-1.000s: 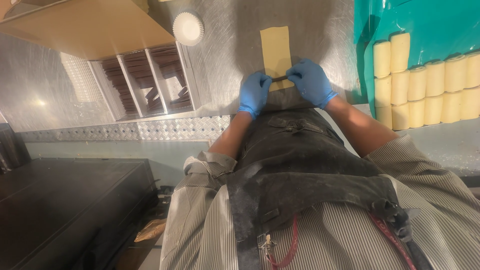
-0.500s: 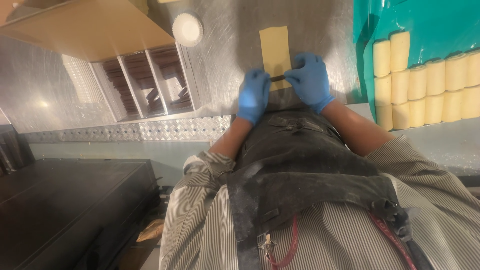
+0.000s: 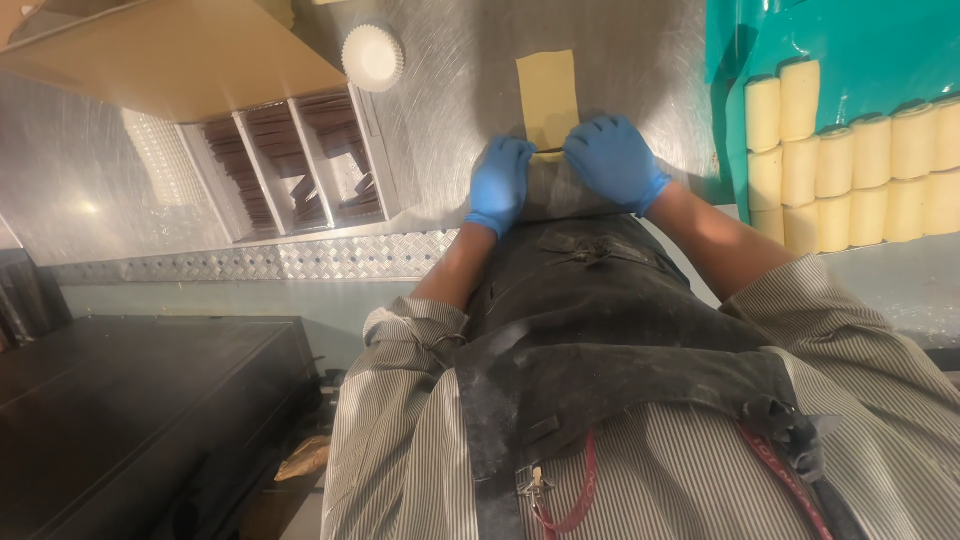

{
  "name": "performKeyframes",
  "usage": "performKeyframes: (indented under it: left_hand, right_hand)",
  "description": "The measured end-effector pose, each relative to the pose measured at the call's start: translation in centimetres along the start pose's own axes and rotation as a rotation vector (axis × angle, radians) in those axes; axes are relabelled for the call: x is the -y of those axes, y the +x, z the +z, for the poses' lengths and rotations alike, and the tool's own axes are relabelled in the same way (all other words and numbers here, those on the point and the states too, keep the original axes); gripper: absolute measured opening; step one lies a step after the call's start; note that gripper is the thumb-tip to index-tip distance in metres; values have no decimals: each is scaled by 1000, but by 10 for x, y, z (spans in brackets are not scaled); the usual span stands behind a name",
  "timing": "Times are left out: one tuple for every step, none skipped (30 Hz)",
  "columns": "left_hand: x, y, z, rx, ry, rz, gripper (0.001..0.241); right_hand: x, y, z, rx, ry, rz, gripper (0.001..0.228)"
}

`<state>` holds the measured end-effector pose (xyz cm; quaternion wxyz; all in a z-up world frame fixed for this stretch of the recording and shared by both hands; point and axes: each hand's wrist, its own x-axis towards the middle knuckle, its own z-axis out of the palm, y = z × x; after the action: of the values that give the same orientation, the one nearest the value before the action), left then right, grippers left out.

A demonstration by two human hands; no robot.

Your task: Roll small pastry sheets with chocolate fillings and place them on a tray.

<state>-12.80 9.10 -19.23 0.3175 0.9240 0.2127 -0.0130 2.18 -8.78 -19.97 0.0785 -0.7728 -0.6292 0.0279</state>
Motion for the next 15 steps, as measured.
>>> performKeyframes:
  left_hand:
    - [-11, -1, -10, -98, -68, 32, 20]
    - [-23, -2, -19, -194, -136, 61, 17]
    - [-30, -7, -19, -191, -138, 64, 17]
    - [-36, -11, -20, -134, -156, 224, 22]
    - [-42, -15, -21, -76, -173, 384, 31]
    - [-29, -16, -10, -76, -171, 384, 31]
    - [-16, -17, 0, 10, 52, 447, 50]
    - [-2, -20, 11, 94, 274, 503, 70]
    - [0, -18, 10, 92, 274, 499, 70]
    - [3, -15, 9, 112, 305, 502, 73]
    - [6, -12, 7, 133, 337, 504, 76]
    - [4, -12, 6, 132, 338, 496, 76]
    - [3, -12, 6, 185, 386, 430, 75]
    - [0, -10, 5, 234, 433, 368, 75]
    - [-3, -11, -1, 231, 434, 364, 75]
  right_hand:
    - [0, 9, -6, 94, 17, 58, 24]
    - [1, 17, -11, 189, 35, 115, 24]
    - [2, 20, -14, 190, 35, 119, 24]
    - [2, 24, -16, 190, 107, 145, 24]
    - [2, 28, -18, 189, 179, 171, 25]
    - [2, 27, -15, 187, 179, 170, 25]
    - [2, 27, -13, 183, 241, 246, 24]
    - [2, 26, -10, 182, 302, 319, 24]
    - [3, 14, -9, 183, 302, 314, 24]
    - [3, 6, -7, -30, 264, 273, 23]
    - [2, -3, -6, -242, 226, 230, 26]
    - [12, -8, -8, -240, 231, 224, 26]
    - [22, -13, -10, -289, 214, 38, 33]
    - [30, -17, -13, -341, 192, -147, 41]
    - [33, -21, -5, -342, 193, -153, 41]
